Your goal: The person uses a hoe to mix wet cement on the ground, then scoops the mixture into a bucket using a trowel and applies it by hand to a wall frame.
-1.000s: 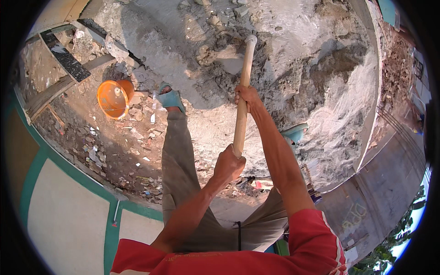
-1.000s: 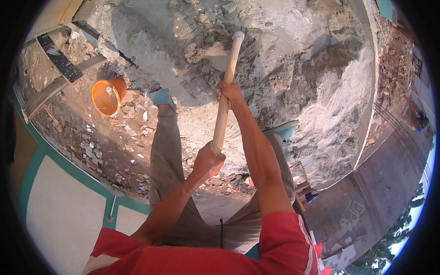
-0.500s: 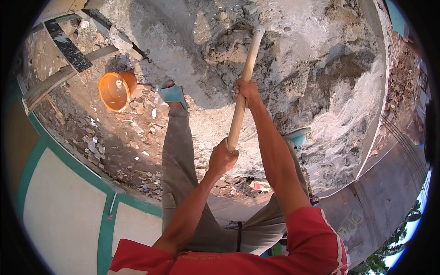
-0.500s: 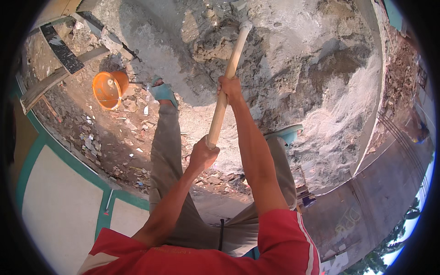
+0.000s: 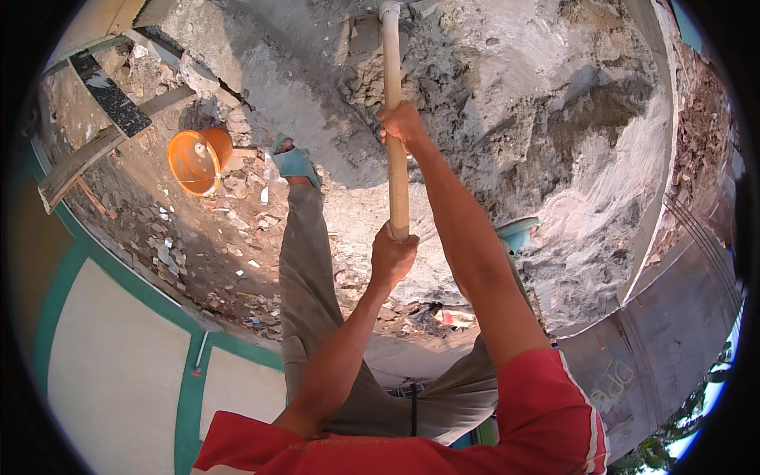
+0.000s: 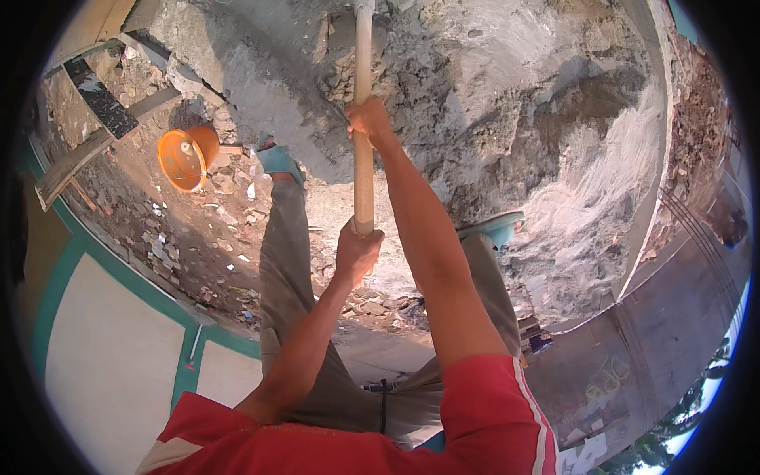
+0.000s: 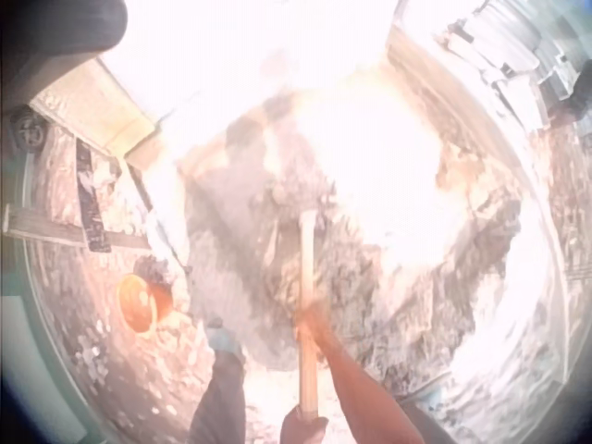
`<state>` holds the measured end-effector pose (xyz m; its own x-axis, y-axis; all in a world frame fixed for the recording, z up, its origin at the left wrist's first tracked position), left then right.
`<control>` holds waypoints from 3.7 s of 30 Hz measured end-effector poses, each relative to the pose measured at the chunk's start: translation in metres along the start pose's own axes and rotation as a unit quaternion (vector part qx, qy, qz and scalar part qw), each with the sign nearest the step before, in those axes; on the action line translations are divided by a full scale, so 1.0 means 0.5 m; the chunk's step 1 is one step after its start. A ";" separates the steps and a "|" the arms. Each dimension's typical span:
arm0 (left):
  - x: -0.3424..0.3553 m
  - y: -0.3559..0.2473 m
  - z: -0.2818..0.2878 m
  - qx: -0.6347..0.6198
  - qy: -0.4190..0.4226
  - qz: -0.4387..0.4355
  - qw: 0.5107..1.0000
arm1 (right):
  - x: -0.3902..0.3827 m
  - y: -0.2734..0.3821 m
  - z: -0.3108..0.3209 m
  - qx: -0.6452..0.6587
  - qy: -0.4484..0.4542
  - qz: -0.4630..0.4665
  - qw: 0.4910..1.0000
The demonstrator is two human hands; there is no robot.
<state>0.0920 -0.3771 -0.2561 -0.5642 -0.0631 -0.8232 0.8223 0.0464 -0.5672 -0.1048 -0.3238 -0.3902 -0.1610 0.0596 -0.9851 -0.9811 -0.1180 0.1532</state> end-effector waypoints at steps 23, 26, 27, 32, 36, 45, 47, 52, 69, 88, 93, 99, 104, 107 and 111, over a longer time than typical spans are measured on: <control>0.065 0.056 0.114 0.112 0.157 -0.012 0.981 | 0.054 -0.089 0.064 0.149 -0.097 -0.086 0.980; -0.026 0.035 0.212 0.221 0.184 0.021 0.958 | 0.004 -0.205 -0.027 0.201 -0.133 -0.075 0.968; -0.045 0.029 0.257 0.232 0.177 0.028 0.956 | -0.030 -0.216 -0.065 0.216 -0.130 -0.073 0.965; -0.121 0.008 0.444 0.281 0.231 -0.031 0.931 | -0.211 -0.258 -0.175 0.362 -0.132 -0.043 0.922; -0.218 -0.015 0.463 0.316 0.252 -0.030 0.914 | -0.311 -0.280 -0.177 0.368 -0.125 -0.065 0.919; -0.063 -0.083 0.064 0.015 0.135 0.107 0.985 | -0.035 -0.117 0.064 0.118 -0.024 -0.109 0.987; -0.039 -0.060 0.045 0.092 0.107 0.039 0.989 | -0.036 -0.065 0.070 0.096 -0.044 -0.056 0.993; 0.063 -0.013 0.082 0.160 0.133 -0.059 0.976 | -0.001 -0.014 0.069 0.124 -0.077 0.049 0.988; 0.141 -0.023 0.062 0.306 0.193 -0.185 0.914 | 0.020 -0.018 0.182 0.276 -0.098 0.065 0.954; 0.021 0.028 0.223 0.414 0.246 -0.135 0.866 | -0.107 -0.171 0.056 0.394 -0.085 0.049 0.914; 0.258 -0.079 0.114 0.380 0.221 -0.223 0.870 | 0.095 0.027 0.181 0.369 -0.108 0.076 0.920; 0.162 0.008 0.245 0.211 0.117 -0.087 0.967 | 0.097 0.008 -0.068 0.170 -0.070 -0.063 0.981; 0.013 0.007 0.223 0.254 0.127 -0.019 0.959 | 0.035 -0.135 -0.041 0.275 -0.007 -0.071 0.959; -0.049 0.024 0.295 0.329 0.138 -0.025 0.934 | -0.041 -0.199 -0.109 0.315 -0.011 -0.038 0.948; -0.061 0.100 0.506 0.458 0.136 -0.055 0.877 | -0.143 -0.252 -0.218 0.443 0.025 -0.049 0.895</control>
<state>0.1692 -0.6248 -0.2530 -0.5384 0.2298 -0.8107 0.4058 -0.7725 -0.4884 0.0421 -0.4212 -0.3474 -0.0865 -0.0194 -0.9961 -0.6929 0.7196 0.0462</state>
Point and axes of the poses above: each hand's wrist, its own x-axis towards the middle knuckle, its own z-axis out of the back of the hand, y = z × x, the point moved 1 cm from there along x, towards the middle knuckle, and after that the axes turned 15 degrees about -z, right-handed, at the moved point
